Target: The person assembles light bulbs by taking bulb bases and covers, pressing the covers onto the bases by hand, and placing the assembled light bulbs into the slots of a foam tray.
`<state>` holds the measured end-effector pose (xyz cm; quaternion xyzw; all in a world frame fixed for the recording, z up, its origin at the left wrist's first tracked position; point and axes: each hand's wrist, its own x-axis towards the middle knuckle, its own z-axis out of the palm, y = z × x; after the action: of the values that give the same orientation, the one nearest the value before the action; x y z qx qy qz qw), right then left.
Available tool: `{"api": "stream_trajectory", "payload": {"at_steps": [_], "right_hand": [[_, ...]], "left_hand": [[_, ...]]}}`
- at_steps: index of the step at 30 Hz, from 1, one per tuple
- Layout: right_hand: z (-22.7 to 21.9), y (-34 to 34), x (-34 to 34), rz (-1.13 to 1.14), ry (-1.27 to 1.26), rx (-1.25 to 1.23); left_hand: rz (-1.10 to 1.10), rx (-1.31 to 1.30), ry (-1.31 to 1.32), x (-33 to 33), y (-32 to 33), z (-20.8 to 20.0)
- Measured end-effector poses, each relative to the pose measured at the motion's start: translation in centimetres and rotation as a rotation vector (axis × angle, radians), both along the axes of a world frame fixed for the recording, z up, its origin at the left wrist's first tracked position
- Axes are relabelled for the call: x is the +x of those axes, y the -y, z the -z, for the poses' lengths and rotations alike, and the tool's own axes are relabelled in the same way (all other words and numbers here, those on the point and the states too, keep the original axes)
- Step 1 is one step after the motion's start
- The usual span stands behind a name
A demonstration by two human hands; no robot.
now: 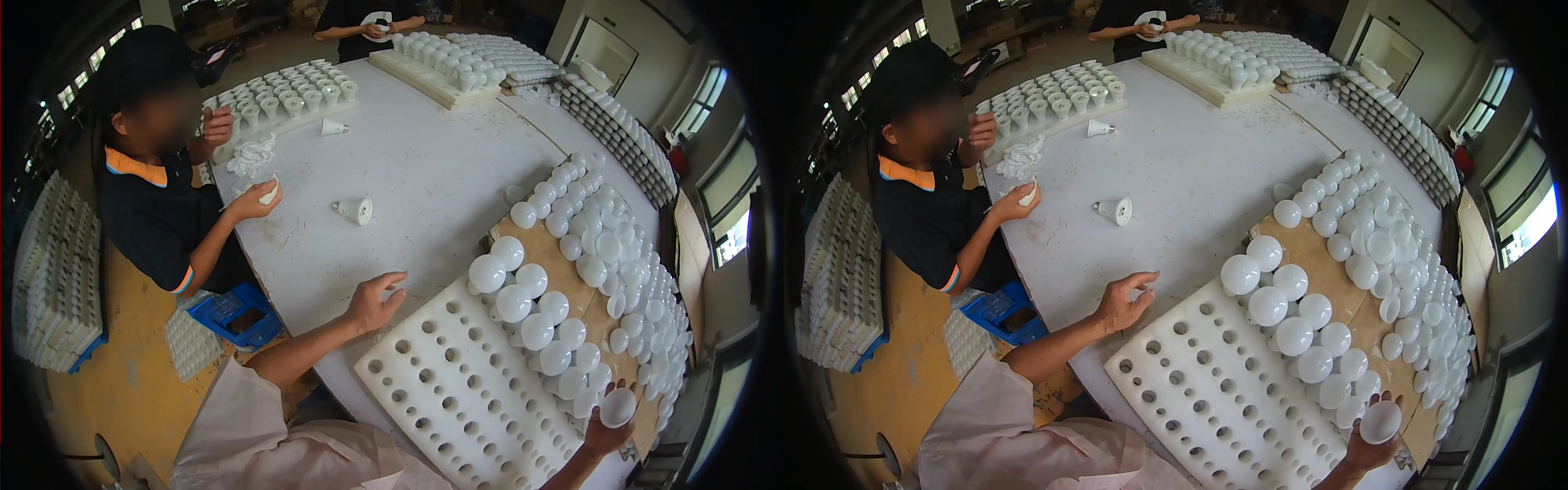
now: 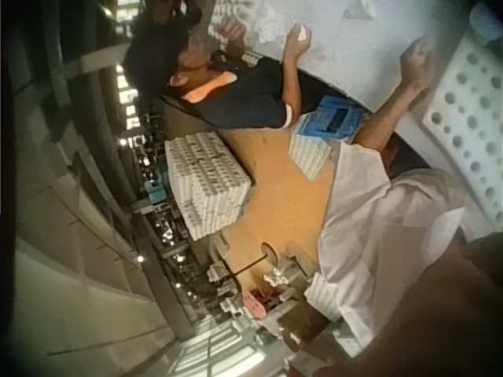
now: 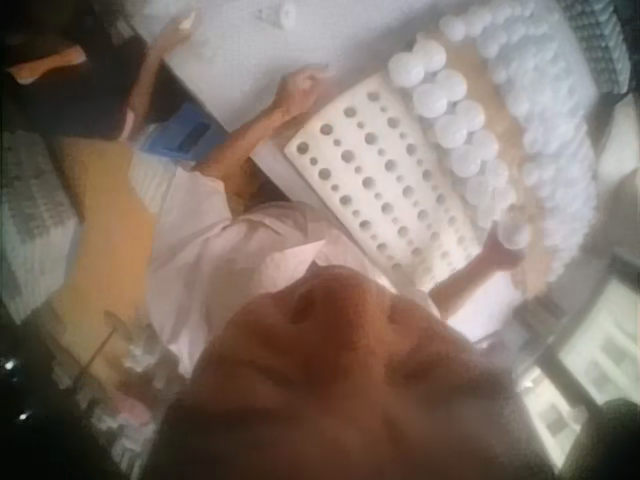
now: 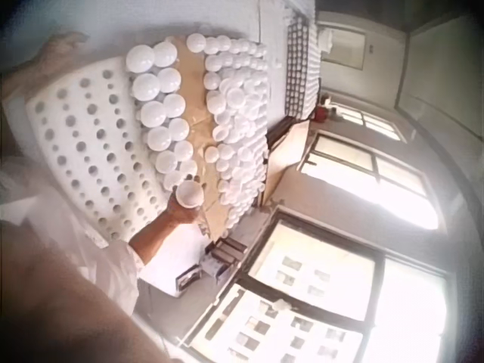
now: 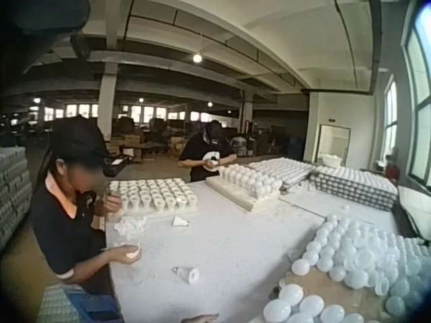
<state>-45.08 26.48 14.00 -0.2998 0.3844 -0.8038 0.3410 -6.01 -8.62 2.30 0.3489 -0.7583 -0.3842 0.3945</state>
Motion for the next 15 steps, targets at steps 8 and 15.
{"api": "stream_trajectory", "payload": {"at_steps": [8, 15], "right_hand": [[4.4, 2.5, 12.4, -0.201, 0.242, 0.185], [4.2, 6.1, 14.4, -0.152, -0.068, 0.414]], "left_hand": [[-0.194, -0.196, 0.569, 3.6, 13.8, 1.8], [0.031, -0.085, 0.807, 2.2, 14.0, -0.8]]}}
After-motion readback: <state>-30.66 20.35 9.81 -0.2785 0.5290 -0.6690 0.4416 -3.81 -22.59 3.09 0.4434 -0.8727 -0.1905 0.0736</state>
